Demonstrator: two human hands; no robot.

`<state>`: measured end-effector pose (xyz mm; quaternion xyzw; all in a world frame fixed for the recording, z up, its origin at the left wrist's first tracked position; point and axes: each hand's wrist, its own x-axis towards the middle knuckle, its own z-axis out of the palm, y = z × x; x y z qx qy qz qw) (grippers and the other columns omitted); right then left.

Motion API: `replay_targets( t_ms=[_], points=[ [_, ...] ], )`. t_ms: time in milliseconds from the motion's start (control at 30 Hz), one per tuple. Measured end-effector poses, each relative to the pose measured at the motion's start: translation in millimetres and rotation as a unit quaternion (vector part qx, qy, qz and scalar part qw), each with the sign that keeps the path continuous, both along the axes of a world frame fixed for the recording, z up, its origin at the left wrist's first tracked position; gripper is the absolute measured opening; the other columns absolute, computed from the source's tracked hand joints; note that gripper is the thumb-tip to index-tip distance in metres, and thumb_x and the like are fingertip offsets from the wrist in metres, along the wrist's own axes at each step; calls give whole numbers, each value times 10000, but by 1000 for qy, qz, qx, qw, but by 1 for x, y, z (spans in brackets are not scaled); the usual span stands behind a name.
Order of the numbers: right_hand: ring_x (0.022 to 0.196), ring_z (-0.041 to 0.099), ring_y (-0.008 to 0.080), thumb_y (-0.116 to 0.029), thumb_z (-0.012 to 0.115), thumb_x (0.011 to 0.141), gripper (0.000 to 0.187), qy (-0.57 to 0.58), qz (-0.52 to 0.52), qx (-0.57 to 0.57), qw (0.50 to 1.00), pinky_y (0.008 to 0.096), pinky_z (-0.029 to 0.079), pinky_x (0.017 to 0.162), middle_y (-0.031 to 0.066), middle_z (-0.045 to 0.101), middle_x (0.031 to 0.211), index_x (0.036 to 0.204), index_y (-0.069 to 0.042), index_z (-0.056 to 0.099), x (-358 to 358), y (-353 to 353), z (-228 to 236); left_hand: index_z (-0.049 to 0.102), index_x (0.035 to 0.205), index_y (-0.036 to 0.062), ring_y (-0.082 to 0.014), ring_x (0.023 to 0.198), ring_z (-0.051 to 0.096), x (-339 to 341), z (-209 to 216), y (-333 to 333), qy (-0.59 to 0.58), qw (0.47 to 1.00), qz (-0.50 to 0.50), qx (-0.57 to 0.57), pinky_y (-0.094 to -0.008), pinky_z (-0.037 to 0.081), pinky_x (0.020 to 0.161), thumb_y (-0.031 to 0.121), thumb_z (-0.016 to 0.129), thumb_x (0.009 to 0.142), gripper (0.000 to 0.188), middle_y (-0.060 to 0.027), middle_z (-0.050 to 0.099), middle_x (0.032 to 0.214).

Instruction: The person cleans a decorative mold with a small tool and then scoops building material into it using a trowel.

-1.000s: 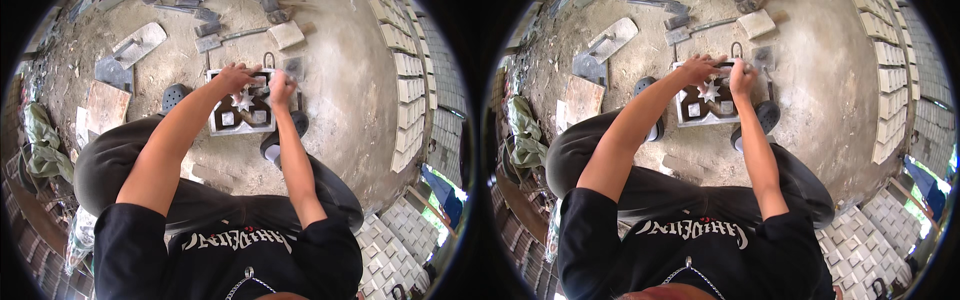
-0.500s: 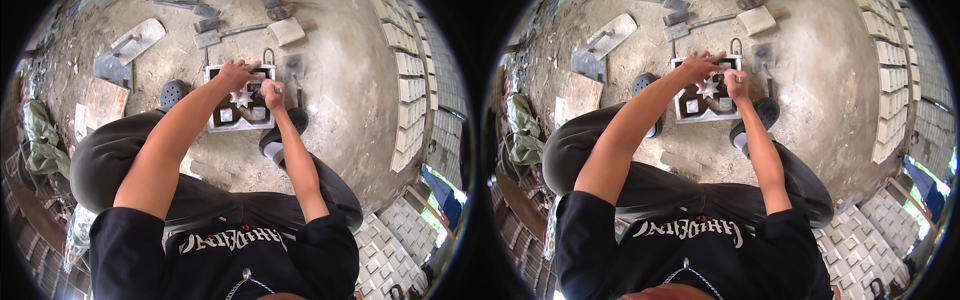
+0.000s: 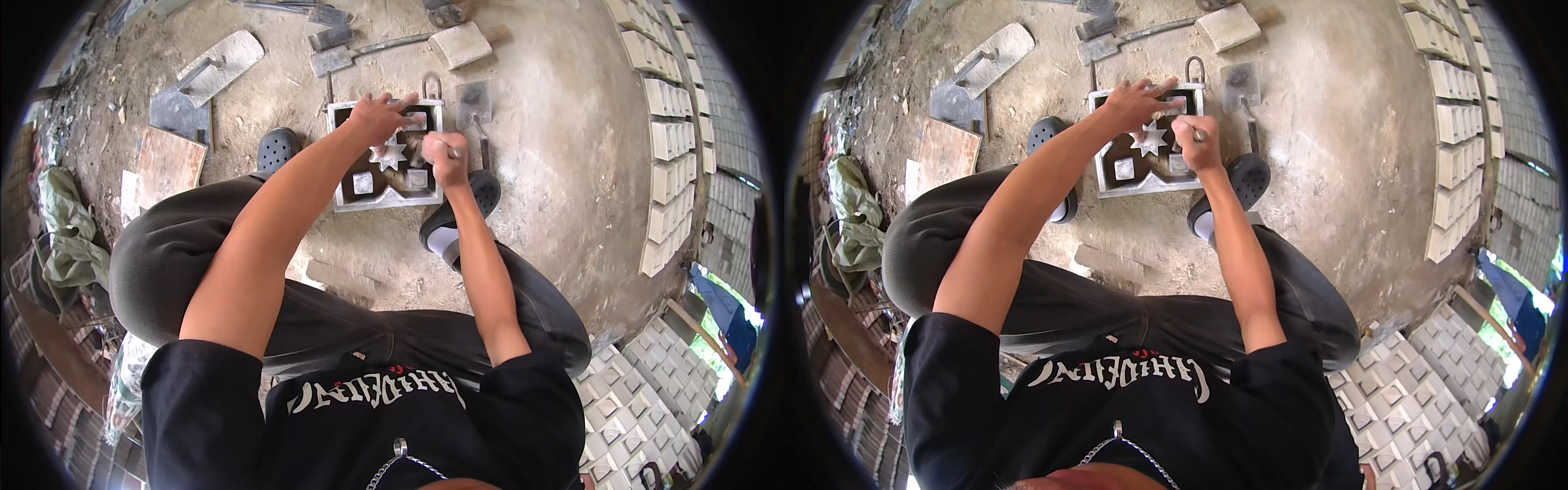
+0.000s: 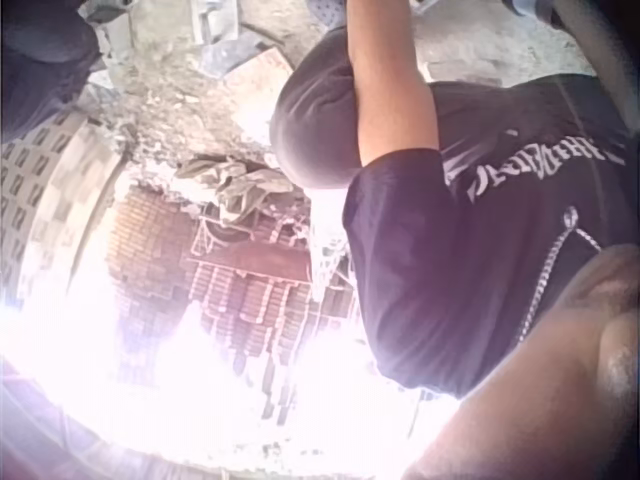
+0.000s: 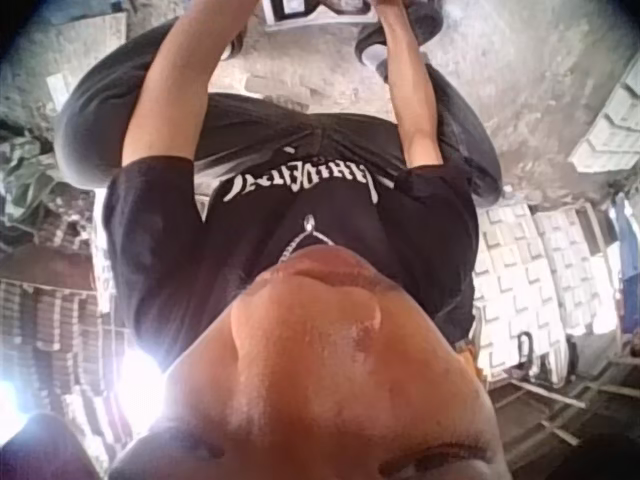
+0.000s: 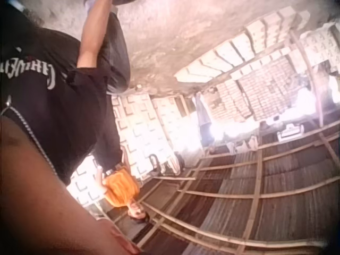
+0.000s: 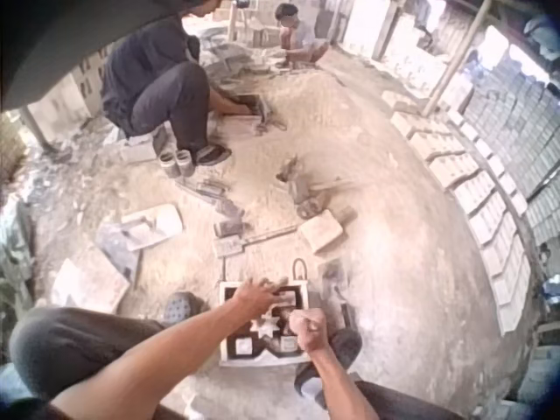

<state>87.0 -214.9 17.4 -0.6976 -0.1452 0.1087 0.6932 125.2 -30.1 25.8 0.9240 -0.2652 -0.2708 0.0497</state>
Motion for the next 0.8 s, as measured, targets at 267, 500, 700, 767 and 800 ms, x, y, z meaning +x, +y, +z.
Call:
replay_targets(
  t_ms=[267,500,700,767,800],
  points=[
    [487,374,90,-120,459,810,274,42,-40,20,998,280,294,462,3,399,515,565,0,431,1,4,-10,238,1429,479,-269,1319,365,-3,4,-5,-1,1000,0,18,-510,398,1021,305,879,541,1108,85,81,1568],
    [459,344,74,-58,420,817,293,45,-84,87,992,278,240,429,-11,393,509,529,-12,395,14,4,-13,224,1429,490,-267,1328,348,-4,7,-4,7,1000,0,14,-506,390,1025,324,874,548,1108,80,77,1570],
    [470,327,64,-69,447,838,320,35,-156,167,973,283,240,446,-25,384,519,530,-30,367,18,13,-3,257,1420,494,-254,1335,351,-1,8,-3,-2,1000,2,17,-470,412,989,320,879,540,1092,71,95,1570],
    [466,333,63,-74,444,839,314,-57,-121,44,990,282,241,443,-26,392,520,536,-24,383,19,21,-4,261,1420,490,-255,1334,352,1,8,-2,-6,1000,7,18,-469,413,988,321,879,542,1086,70,93,1571],
    [464,335,62,-77,443,840,311,-136,-106,1,985,281,242,441,-27,396,521,539,-20,391,19,24,-4,264,1420,487,-256,1334,353,0,8,-3,3,1000,5,15,-469,414,987,322,878,543,1083,70,91,1571]
  ],
)
